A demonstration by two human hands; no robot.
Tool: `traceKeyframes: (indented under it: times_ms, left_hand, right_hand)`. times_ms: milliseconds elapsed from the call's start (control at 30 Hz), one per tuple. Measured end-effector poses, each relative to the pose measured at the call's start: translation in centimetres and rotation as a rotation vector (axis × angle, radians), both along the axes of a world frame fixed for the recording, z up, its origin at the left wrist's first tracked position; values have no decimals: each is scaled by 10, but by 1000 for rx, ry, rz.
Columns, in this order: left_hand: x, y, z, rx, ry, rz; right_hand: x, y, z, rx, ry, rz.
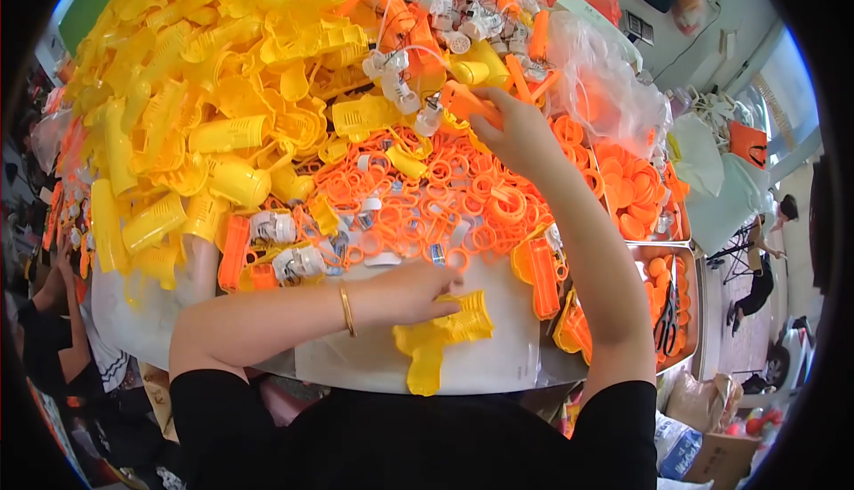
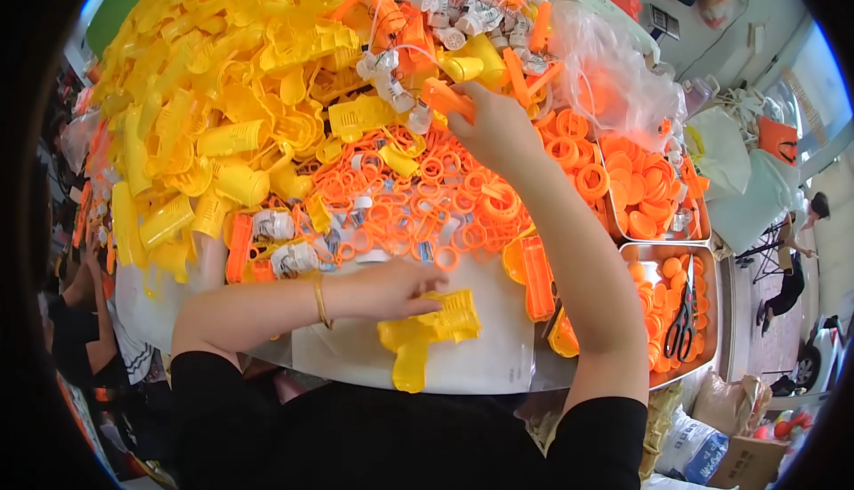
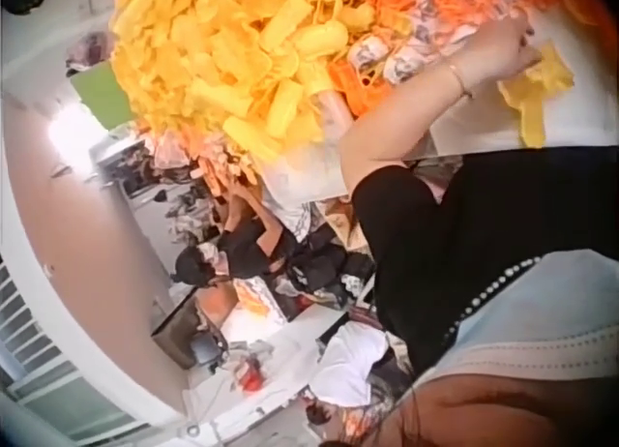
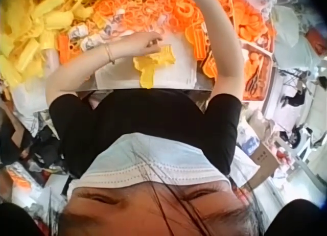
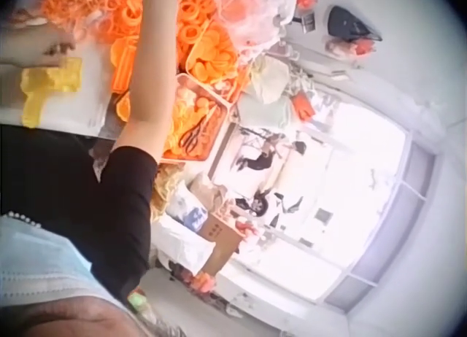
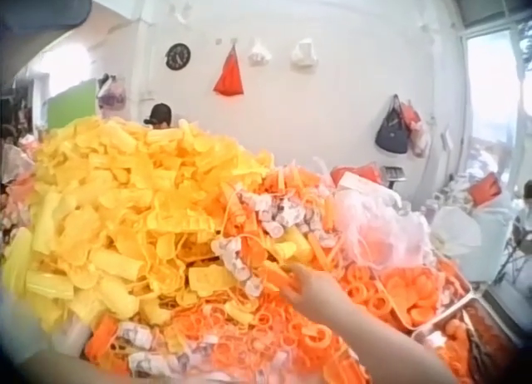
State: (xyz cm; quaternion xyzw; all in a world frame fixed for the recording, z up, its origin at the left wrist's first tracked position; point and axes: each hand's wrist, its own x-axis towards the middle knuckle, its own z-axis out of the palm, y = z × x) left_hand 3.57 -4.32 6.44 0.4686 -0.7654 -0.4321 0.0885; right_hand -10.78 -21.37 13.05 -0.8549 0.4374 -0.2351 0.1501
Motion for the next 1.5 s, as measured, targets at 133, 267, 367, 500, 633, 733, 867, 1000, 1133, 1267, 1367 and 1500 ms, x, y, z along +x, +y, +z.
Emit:
traceKeyframes:
  times_ms: [133, 267, 367, 500, 633, 733, 867, 1000, 1133, 1267, 1367, 1500]
  left_hand:
    - [22, -56, 19, -256, 204, 585]
    - [32, -119, -23, -992, -137, 712]
    - [38, -124, -29, -916, -198, 628]
    - [44, -69, 15, -719, -78, 365]
    - [42, 7, 29, -624, -457, 159]
    - [48, 33, 4, -875, -541, 248]
    - [57, 50, -15, -987, -594, 209]
    - [58, 42, -2, -813, -512, 176]
    - [57, 38, -7, -736, -462, 145]
    - [44, 38, 3, -700, -453, 221]
    - [39, 46, -3, -687, -195, 397]
    - [39, 47, -13, -544, -114, 411]
  right_hand:
    - [-15, 21, -11, 382, -204, -17]
    - [-9, 44, -7, 605, -489, 47]
    - [-28, 83, -8, 799, -613, 83]
    - [-77, 147, -33, 588, -173, 167]
    - [-59, 191, -45, 205, 92, 259]
    - [-40, 196, -51, 140, 198, 270]
    - [-26, 192, -47, 125, 260, 310]
    - [-22, 184, -71, 86, 171, 386]
    - [-31, 192, -71, 186, 103, 338]
    - [-34, 190, -65, 153, 52, 293]
    - [-36, 188, -71, 153, 26, 258]
    - [-34, 194, -83, 53, 24, 213]
